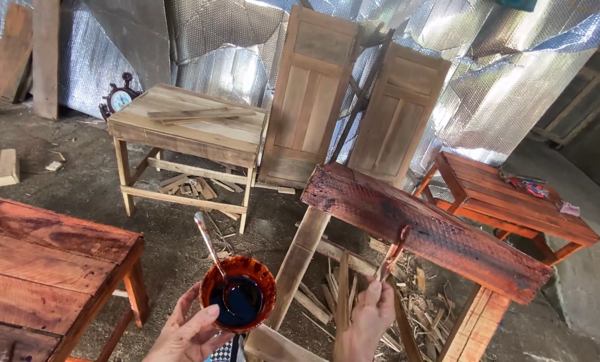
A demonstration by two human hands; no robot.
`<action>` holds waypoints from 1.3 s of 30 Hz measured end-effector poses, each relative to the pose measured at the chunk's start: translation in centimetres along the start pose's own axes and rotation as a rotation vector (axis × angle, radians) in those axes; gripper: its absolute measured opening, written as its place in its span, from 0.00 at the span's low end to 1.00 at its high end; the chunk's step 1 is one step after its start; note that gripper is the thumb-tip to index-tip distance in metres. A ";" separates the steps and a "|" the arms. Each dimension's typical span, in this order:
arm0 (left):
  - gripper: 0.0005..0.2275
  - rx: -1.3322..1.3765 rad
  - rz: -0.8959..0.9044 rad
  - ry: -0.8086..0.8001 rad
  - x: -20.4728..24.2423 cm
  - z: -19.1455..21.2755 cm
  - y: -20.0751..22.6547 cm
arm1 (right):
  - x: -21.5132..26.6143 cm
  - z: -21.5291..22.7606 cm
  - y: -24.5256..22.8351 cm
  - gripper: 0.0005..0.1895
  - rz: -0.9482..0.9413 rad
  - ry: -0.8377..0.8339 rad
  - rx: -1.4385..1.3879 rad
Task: Applying wood stain to a wooden frame using a brush and a small bowl of stain.
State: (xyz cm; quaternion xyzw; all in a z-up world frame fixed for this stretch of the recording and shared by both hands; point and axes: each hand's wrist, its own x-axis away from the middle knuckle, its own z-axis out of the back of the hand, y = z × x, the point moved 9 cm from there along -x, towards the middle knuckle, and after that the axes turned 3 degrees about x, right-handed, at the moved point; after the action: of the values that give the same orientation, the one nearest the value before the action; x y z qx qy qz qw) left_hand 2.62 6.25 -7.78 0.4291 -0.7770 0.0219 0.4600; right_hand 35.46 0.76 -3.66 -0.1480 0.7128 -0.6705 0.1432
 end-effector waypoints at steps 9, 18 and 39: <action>0.26 -0.010 0.000 -0.003 0.1 0.3 -0.4 | -0.2 -5.4 -0.7 0.07 -0.110 -0.238 -0.028; 0.26 -0.018 0.007 -0.004 0.5 -0.1 -0.1 | 1.1 -3.8 0.7 0.15 -0.331 -0.215 -0.350; 0.24 0.029 0.013 -0.004 1.0 0.1 0.6 | 0.2 -9.9 3.3 0.09 -0.338 -0.555 -0.123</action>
State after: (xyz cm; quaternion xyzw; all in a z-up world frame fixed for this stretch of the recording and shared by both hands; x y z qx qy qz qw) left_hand 1.95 5.89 -6.88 0.4309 -0.7802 0.0354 0.4520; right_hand 31.27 9.94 -6.32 -0.4494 0.6510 -0.5747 0.2095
